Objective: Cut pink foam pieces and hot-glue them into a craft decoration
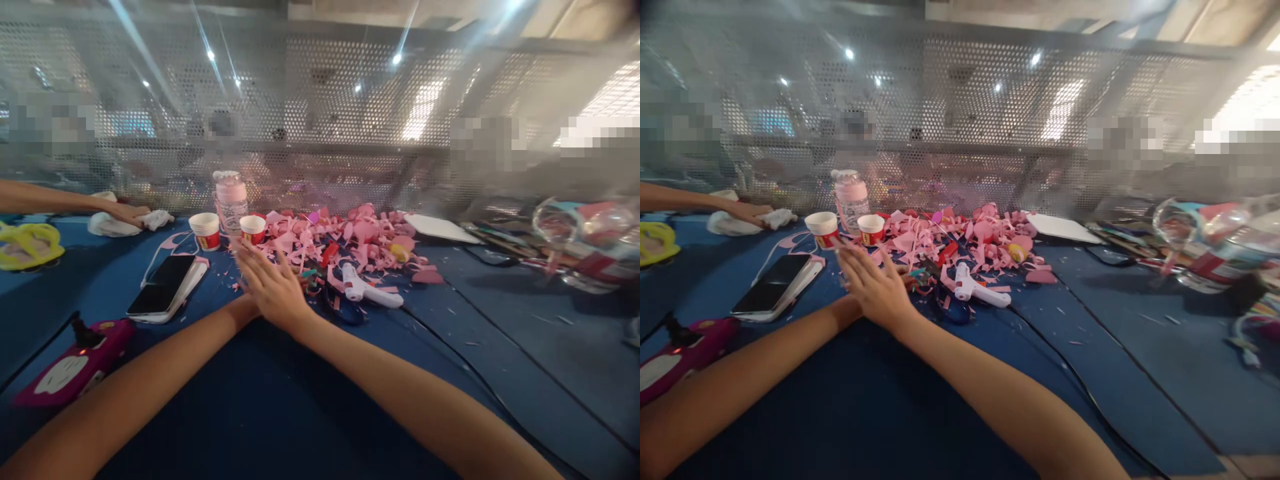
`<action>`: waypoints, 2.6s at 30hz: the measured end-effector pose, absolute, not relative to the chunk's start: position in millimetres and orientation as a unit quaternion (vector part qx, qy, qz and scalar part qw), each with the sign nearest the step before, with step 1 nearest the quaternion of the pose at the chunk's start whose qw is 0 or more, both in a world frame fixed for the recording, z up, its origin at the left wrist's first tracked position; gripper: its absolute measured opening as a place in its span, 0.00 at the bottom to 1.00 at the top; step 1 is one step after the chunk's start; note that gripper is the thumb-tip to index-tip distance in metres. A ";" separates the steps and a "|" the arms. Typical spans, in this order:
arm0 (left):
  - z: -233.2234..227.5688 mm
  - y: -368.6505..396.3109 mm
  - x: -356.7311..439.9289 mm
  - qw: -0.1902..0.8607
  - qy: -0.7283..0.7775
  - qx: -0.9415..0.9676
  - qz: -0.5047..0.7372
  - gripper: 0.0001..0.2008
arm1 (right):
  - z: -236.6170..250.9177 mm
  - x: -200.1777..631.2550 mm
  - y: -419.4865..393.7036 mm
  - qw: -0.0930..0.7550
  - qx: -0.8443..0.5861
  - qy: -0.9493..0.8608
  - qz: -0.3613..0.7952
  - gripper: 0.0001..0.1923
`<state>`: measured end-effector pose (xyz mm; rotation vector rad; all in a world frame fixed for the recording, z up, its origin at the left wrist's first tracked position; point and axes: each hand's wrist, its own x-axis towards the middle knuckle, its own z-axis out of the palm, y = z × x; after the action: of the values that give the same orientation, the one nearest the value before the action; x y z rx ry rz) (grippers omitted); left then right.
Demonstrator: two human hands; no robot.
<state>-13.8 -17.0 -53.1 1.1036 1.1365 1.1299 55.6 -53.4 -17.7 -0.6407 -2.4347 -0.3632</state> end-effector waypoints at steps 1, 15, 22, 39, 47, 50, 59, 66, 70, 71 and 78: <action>-53.4 -18.6 -14.3 0.560 0.491 0.459 0.484 0.02 | -15.0 66.2 -54.3 0.309 -0.261 -0.904 -0.143 0.25; -34.0 -21.6 -21.0 0.649 0.417 0.362 0.523 0.15 | -26.0 -2.4 -108.4 0.253 -0.082 -0.944 -0.197 0.29; -45.0 -33.9 -19.0 0.536 0.433 0.424 0.587 0.07 | -19.9 108.1 -36.5 0.350 -0.333 -0.866 -0.128 0.28; -38.3 -71.1 -3.7 0.341 0.464 0.712 0.402 0.05 | -25.6 142.7 -42.4 0.493 -0.371 -0.583 0.529 0.14; -34.1 -74.7 -4.6 0.296 0.471 0.733 0.391 0.08 | -26.5 141.6 -46.5 0.501 -0.357 -0.527 0.586 0.11; -35.0 -74.6 -5.9 0.282 0.475 0.730 0.403 0.08 | -21.8 142.4 -48.5 0.496 -0.332 -0.539 0.594 0.10; -38.9 -73.0 -7.5 0.237 0.500 0.734 0.394 0.05 | -16.9 144.4 -48.2 0.507 -0.350 -0.533 0.580 0.09; -42.7 -79.6 -1.6 0.067 0.509 0.766 0.387 0.09 | -21.2 140.9 -48.2 0.544 -0.338 -0.500 0.583 0.10; -45.8 -82.7 -1.0 -0.016 0.519 0.767 0.377 0.08 | -21.4 137.7 -49.8 0.557 -0.328 -0.479 0.594 0.11; -45.9 -82.8 -1.3 -0.017 0.526 0.761 0.379 0.08 | -20.9 137.4 -49.9 0.556 -0.325 -0.478 0.597 0.11; -43.1 -83.2 -1.8 -0.022 0.556 0.746 0.365 0.08 | -20.0 140.7 -47.4 0.571 -0.326 -0.479 0.581 0.10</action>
<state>-1.8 -83.2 -43.1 2.3781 1.7714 1.1634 140.7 -47.4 -20.0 -0.7654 -1.1226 1.3636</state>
